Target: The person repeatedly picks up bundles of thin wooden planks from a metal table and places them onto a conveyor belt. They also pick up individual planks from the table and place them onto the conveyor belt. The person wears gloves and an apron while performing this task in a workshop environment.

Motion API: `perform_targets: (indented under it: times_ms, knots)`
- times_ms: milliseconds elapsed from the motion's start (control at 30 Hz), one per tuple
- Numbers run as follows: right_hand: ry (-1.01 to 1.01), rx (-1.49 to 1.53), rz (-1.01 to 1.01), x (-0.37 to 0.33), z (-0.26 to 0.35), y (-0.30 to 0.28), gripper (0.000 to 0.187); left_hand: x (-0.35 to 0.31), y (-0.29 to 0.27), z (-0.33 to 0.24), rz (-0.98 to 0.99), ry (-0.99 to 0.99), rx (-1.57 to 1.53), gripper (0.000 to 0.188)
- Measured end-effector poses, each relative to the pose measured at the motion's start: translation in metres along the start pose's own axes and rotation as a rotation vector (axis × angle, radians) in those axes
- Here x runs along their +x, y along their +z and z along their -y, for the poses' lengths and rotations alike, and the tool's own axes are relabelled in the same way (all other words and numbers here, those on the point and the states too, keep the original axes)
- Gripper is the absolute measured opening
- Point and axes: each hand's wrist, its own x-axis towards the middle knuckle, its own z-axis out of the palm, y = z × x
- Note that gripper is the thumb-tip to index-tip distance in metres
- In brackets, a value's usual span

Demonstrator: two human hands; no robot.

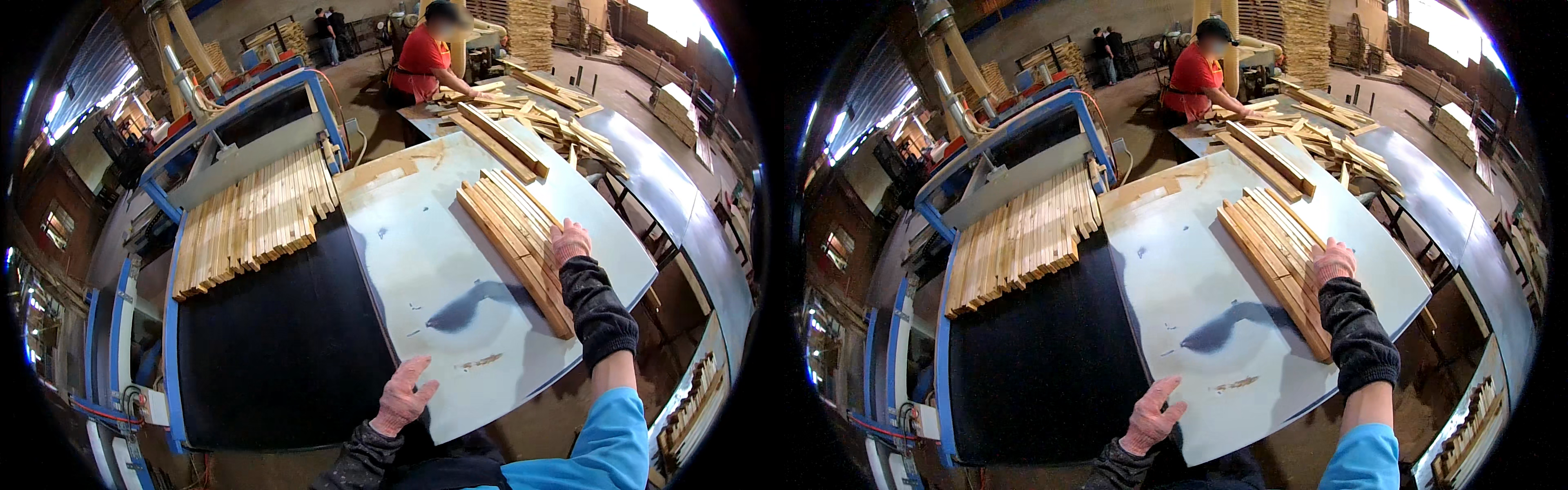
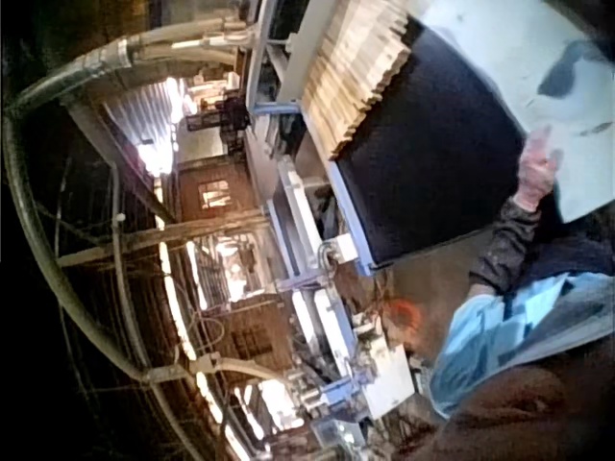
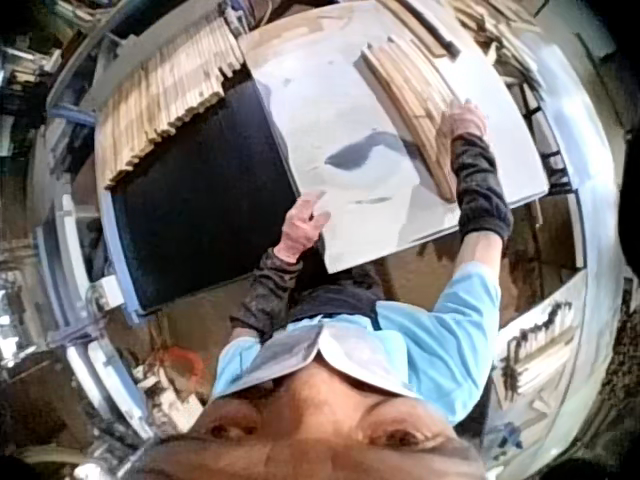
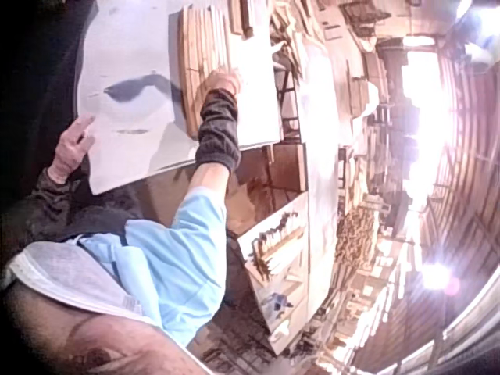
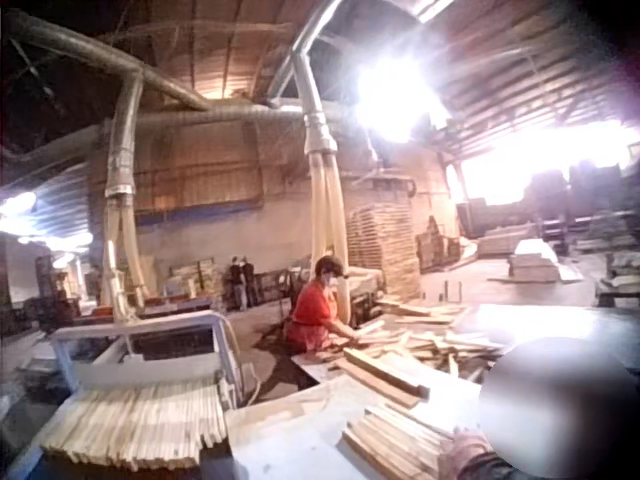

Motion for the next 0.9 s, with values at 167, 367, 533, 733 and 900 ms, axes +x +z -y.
perform_targets:
  times_ms: [167, 367, 533, 733, 900]
  knots:
    - [-0.020, 0.181, -0.021, 0.035, -0.019, 0.021, 0.062, 0.011, 0.048, 0.004, -0.006, 0.011, 0.092, 0.064]
    - [-0.150, 0.131, 0.073, 0.038, -0.032, 0.039, 0.065, 0.018, 0.064, 0.002, 0.023, 0.056, 0.257, 0.080]
    - [-0.103, 0.172, 0.087, -0.025, 0.002, 0.006, 0.066, 0.020, 0.063, -0.009, 0.060, 0.018, 0.358, 0.084]
    - [-0.298, 0.055, 0.103, -0.066, -0.007, 0.046, 0.043, 0.048, 0.087, -0.009, 0.109, -0.051, 0.423, 0.094]
    - [-0.569, 0.157, 0.139, -0.104, -0.034, 0.072, 0.058, 0.069, 0.124, -0.005, 0.035, -0.143, 0.353, 0.103]
